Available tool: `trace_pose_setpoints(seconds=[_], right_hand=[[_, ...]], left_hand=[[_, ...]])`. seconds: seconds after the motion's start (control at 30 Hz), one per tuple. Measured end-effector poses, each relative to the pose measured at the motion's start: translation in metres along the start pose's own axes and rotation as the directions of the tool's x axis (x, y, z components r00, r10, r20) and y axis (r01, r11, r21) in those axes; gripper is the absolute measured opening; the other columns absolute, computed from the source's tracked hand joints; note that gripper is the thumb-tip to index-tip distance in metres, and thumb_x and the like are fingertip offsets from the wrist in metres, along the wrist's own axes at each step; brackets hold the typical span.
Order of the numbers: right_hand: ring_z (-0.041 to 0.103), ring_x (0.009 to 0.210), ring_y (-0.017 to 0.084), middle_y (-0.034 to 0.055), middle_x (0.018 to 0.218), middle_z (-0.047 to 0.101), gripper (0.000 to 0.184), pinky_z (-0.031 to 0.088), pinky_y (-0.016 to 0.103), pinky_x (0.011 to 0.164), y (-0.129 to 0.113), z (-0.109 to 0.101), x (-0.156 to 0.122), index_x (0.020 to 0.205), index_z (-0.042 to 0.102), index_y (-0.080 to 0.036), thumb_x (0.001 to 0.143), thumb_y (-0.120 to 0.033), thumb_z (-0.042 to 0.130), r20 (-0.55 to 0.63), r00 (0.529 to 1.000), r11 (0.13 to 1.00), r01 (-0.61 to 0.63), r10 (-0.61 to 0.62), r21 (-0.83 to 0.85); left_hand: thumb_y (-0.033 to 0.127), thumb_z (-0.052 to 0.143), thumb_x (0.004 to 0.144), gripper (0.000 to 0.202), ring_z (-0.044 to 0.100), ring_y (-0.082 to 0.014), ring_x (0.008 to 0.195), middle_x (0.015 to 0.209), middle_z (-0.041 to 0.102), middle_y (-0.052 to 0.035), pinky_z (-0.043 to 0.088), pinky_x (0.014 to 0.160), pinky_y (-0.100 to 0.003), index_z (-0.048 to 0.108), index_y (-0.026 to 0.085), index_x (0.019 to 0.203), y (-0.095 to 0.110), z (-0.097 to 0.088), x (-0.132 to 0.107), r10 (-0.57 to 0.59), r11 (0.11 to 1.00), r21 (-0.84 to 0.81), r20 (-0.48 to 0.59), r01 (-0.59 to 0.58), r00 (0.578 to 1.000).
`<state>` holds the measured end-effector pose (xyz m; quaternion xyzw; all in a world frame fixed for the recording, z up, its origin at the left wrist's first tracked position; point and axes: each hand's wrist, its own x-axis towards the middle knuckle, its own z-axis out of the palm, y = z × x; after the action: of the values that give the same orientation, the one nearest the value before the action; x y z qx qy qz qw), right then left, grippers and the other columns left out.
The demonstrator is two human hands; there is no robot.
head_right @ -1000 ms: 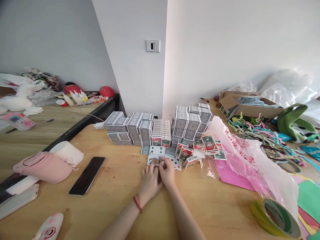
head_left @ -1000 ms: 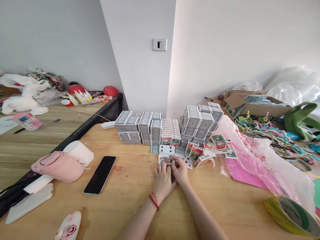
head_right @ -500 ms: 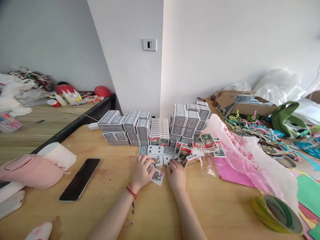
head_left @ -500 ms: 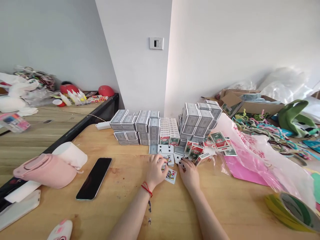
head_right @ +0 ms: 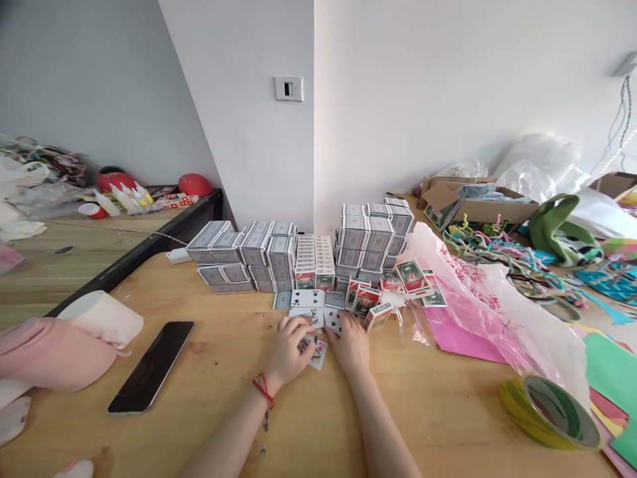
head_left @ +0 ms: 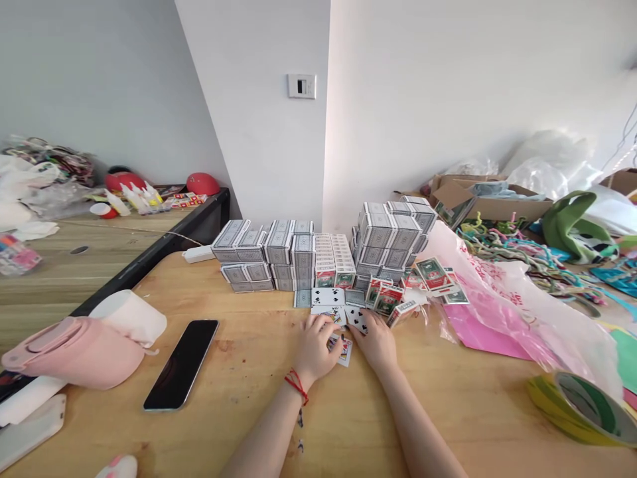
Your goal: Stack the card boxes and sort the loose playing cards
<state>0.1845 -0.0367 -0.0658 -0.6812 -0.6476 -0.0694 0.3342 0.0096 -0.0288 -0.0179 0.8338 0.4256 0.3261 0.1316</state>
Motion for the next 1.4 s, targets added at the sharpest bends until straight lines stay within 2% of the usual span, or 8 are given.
trace_pose_setpoints(seconds=[0.1,0.17,0.3,0.53,0.73,0.93,1.13,1.4], right_hand=[[0.059,0.091,0.023,0.0091,0.096,0.065,0.030,0.047,0.034,0.078,0.002,-0.001,-0.002,0.103,0.056,-0.018,0.076,-0.032,0.054,0.017,1.000,1.000,0.000,0.000,-0.003],[0.059,0.092,0.021,0.0078,0.097,0.065,0.028,0.047,0.033,0.078,0.002,-0.002,-0.003,0.102,0.056,-0.019,0.076,-0.026,0.052,0.014,1.000,1.000,0.015,-0.015,0.000],[0.058,0.095,0.020,0.0066,0.099,0.065,0.031,0.046,0.033,0.081,0.001,-0.001,-0.003,0.103,0.057,-0.020,0.074,-0.018,0.048,0.010,0.999,0.999,0.035,-0.035,0.017],[0.054,0.101,0.022,0.0075,0.103,0.062,0.035,0.045,0.036,0.087,0.002,-0.006,0.001,0.105,0.055,-0.019,0.071,-0.020,0.050,0.019,0.999,0.994,0.048,-0.050,0.099],[0.050,0.105,0.023,0.0091,0.106,0.059,0.041,0.042,0.038,0.091,0.003,-0.005,0.002,0.107,0.053,-0.017,0.068,-0.010,0.045,0.031,0.999,0.998,0.020,-0.022,0.063],[0.053,0.099,0.023,0.0085,0.103,0.060,0.039,0.045,0.038,0.085,0.009,-0.002,0.004,0.102,0.056,-0.018,0.067,-0.009,0.043,0.031,0.999,0.999,-0.028,0.027,0.033],[0.056,0.094,0.023,0.0071,0.099,0.063,0.040,0.047,0.034,0.077,0.011,0.000,0.009,0.102,0.057,-0.021,0.067,-0.007,0.042,0.014,0.998,0.998,-0.055,0.055,0.004],[0.059,0.088,0.019,0.0057,0.094,0.065,0.038,0.046,0.031,0.077,0.003,-0.001,0.006,0.099,0.059,-0.019,0.073,-0.006,0.035,-0.115,0.993,0.996,-0.012,0.022,0.089]], left_hand=[[0.020,0.050,0.075,0.024,0.045,-0.0229,0.096,0.099,0.053,-0.0063,0.036,0.083,-0.039,0.055,0.021,0.099,-0.006,0.002,0.000,-0.118,0.992,0.010,-0.171,0.122,0.978],[0.020,0.054,0.072,0.033,0.044,-0.0237,0.099,0.103,0.050,-0.0076,0.036,0.085,-0.040,0.051,0.020,0.104,-0.011,0.003,0.001,-0.171,0.984,0.007,-0.224,0.177,0.960],[0.026,0.063,0.066,0.044,0.043,-0.0247,0.101,0.108,0.045,-0.0073,0.038,0.086,-0.041,0.051,0.023,0.108,-0.020,0.005,0.000,-0.129,0.991,0.002,-0.125,0.130,0.984],[0.045,0.068,0.060,0.050,0.045,-0.0253,0.099,0.107,0.048,-0.0062,0.039,0.085,-0.042,0.056,0.025,0.104,-0.022,0.006,0.000,-0.103,0.995,0.001,-0.023,0.103,0.994],[0.025,0.060,0.071,0.030,0.045,-0.0230,0.105,0.110,0.053,-0.0046,0.039,0.090,-0.042,0.060,0.026,0.101,-0.024,0.007,0.002,-0.053,0.998,-0.026,-0.014,0.053,0.998],[0.009,0.047,0.077,0.031,0.042,-0.0220,0.110,0.113,0.055,-0.0034,0.039,0.091,-0.045,0.063,0.028,0.097,-0.027,0.010,0.005,0.020,1.000,-0.014,0.004,-0.020,1.000],[0.021,0.056,0.076,0.021,0.045,-0.0225,0.106,0.106,0.055,-0.0049,0.040,0.089,-0.044,0.062,0.027,0.095,-0.029,0.011,0.007,0.001,0.999,-0.050,-0.012,-0.001,1.000],[0.025,0.056,0.076,0.018,0.046,-0.0218,0.101,0.101,0.054,-0.0044,0.040,0.087,-0.041,0.060,0.024,0.094,-0.029,0.011,0.010,-0.033,0.998,-0.052,-0.020,0.032,0.999]])
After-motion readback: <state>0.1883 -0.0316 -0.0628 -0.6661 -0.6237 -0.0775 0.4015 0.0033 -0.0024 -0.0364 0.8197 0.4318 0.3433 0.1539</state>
